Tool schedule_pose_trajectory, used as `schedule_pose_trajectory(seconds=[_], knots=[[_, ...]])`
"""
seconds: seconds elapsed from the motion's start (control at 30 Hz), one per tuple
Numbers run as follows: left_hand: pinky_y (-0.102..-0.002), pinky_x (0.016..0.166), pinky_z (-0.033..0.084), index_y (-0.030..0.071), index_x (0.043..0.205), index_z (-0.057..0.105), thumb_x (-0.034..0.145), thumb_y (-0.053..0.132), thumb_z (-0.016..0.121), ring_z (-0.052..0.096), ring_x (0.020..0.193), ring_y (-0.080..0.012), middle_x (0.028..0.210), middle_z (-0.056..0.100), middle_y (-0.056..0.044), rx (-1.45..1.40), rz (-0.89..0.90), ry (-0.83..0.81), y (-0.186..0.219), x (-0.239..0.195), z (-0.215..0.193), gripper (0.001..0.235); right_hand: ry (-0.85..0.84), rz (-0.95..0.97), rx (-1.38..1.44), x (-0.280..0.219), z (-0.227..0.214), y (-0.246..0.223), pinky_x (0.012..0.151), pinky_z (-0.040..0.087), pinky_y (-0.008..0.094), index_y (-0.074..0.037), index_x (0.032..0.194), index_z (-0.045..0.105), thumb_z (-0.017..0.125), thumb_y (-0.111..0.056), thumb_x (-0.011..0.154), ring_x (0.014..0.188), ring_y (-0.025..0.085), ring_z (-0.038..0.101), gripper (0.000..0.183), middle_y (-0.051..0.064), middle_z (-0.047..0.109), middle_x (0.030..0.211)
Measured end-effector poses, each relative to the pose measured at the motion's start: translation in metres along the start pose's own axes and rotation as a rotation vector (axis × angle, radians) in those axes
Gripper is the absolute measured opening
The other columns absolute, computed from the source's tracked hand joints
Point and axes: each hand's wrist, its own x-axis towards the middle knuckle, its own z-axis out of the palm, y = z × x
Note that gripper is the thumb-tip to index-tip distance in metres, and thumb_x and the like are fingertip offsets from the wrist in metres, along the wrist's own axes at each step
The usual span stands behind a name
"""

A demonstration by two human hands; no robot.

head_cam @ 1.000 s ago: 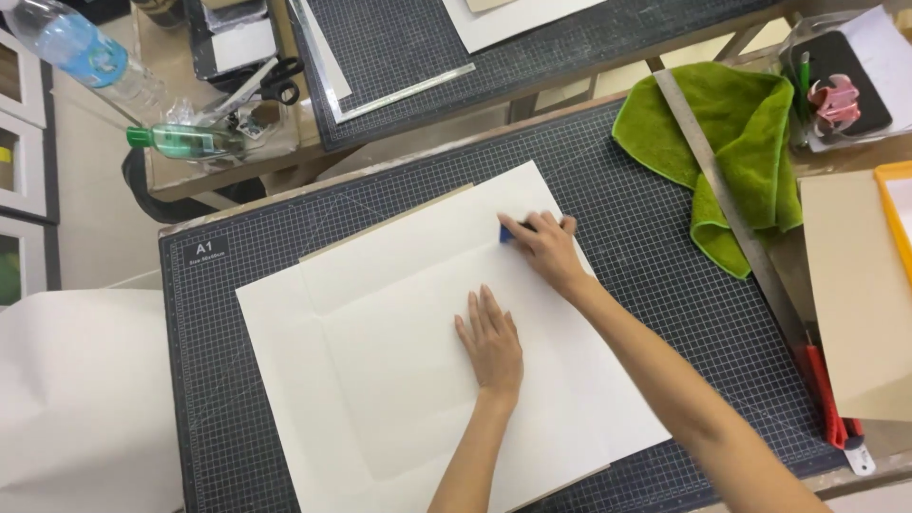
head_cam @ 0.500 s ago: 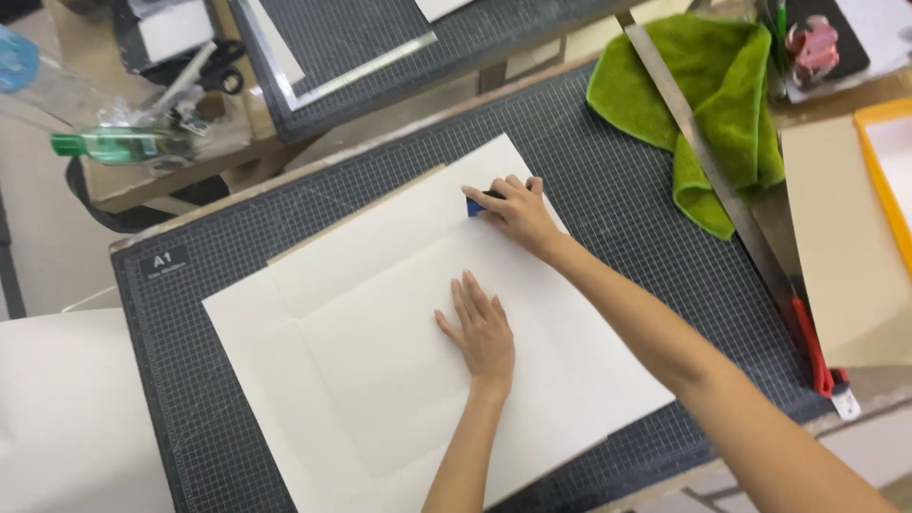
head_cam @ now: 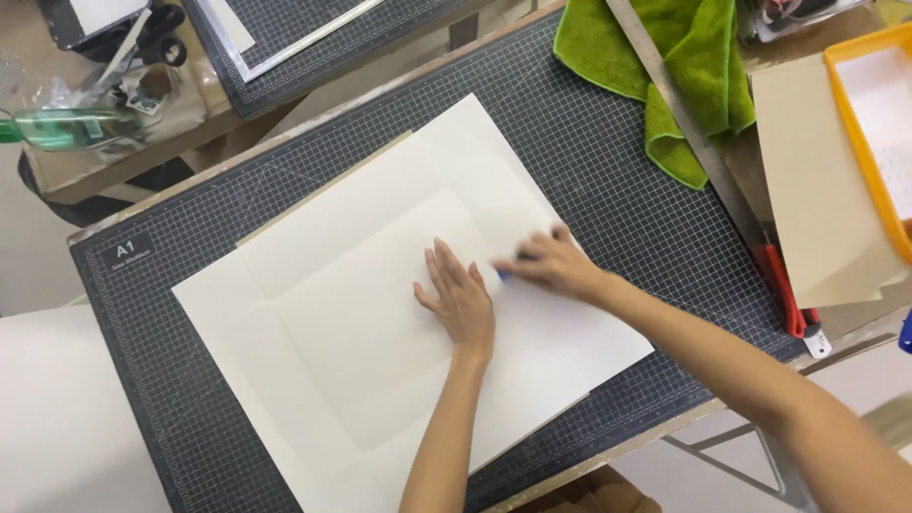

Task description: Applying glue to a cardboard base using a roller and then attaching and smoothing a white paper sheet.

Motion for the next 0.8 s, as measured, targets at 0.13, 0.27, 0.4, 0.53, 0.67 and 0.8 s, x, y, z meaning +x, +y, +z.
schedule_pose_trajectory(seconds=[0.13, 0.27, 0.4, 0.53, 0.67, 0.8], knots=[[-0.065, 0.104, 0.016, 0.001, 0.156, 0.017, 0.109, 0.025, 0.03, 0.036, 0.143, -0.0332, 0.152, 0.04, -0.023, -0.028, 0.061, 0.031, 0.002, -0.003, 0.008, 0.054, -0.14, -0.086, 0.065, -0.073, -0.012, -0.013, 0.087, 0.031, 0.041, -0.051, 0.127, 0.061, 0.041, -0.037, 0.104, 0.088, 0.014, 0.054, 0.033, -0.009, 0.062, 0.099], [-0.059, 0.103, 0.013, 0.008, 0.152, 0.029, 0.105, 0.03, 0.038, 0.044, 0.138, -0.0248, 0.147, 0.047, -0.014, -0.173, 0.284, 0.073, 0.001, -0.01, 0.02, 0.052, -0.05, 0.058, -0.038, 0.011, 0.023, 0.053, 0.096, 0.033, 0.052, -0.045, 0.126, 0.064, 0.049, -0.037, 0.101, 0.094, 0.017, 0.055, 0.03, -0.008, 0.063, 0.098], [-0.057, 0.102, 0.014, 0.013, 0.147, 0.04, 0.102, 0.031, 0.042, 0.046, 0.136, -0.0217, 0.145, 0.051, -0.009, -0.119, 0.35, 0.099, 0.0, -0.007, 0.013, 0.049, 0.033, 0.175, -0.007, 0.04, -0.009, 0.045, 0.091, 0.037, 0.047, -0.04, 0.134, 0.062, 0.062, -0.03, 0.097, 0.094, 0.017, 0.056, 0.038, -0.005, 0.063, 0.097], [-0.058, 0.1, 0.013, 0.017, 0.141, 0.05, 0.1, 0.03, 0.047, 0.044, 0.136, -0.0221, 0.143, 0.053, -0.007, -0.101, 0.359, 0.067, 0.001, -0.009, 0.012, 0.043, -0.149, 0.109, 0.028, -0.07, -0.04, 0.009, 0.091, 0.033, 0.046, -0.047, 0.127, 0.064, 0.058, -0.032, 0.095, 0.092, 0.016, 0.053, 0.036, -0.008, 0.062, 0.093], [-0.058, 0.099, 0.014, 0.018, 0.137, 0.056, 0.098, 0.034, 0.048, 0.048, 0.132, -0.0231, 0.139, 0.056, -0.009, -0.1, 0.435, 0.057, 0.003, -0.01, 0.016, 0.043, -0.185, 0.078, 0.078, -0.076, -0.054, 0.01, 0.086, 0.031, 0.04, -0.046, 0.123, 0.066, 0.065, -0.03, 0.089, 0.085, 0.013, 0.053, 0.038, -0.01, 0.065, 0.088], [-0.058, 0.099, 0.012, 0.016, 0.134, 0.058, 0.099, 0.036, 0.045, 0.051, 0.13, -0.0213, 0.137, 0.059, -0.01, -0.107, 0.46, 0.07, 0.002, -0.007, 0.018, 0.042, -0.06, 0.077, -0.007, 0.025, -0.016, 0.069, 0.088, 0.029, 0.04, -0.045, 0.124, 0.064, 0.06, -0.028, 0.095, 0.089, 0.014, 0.051, 0.034, -0.009, 0.06, 0.089]])
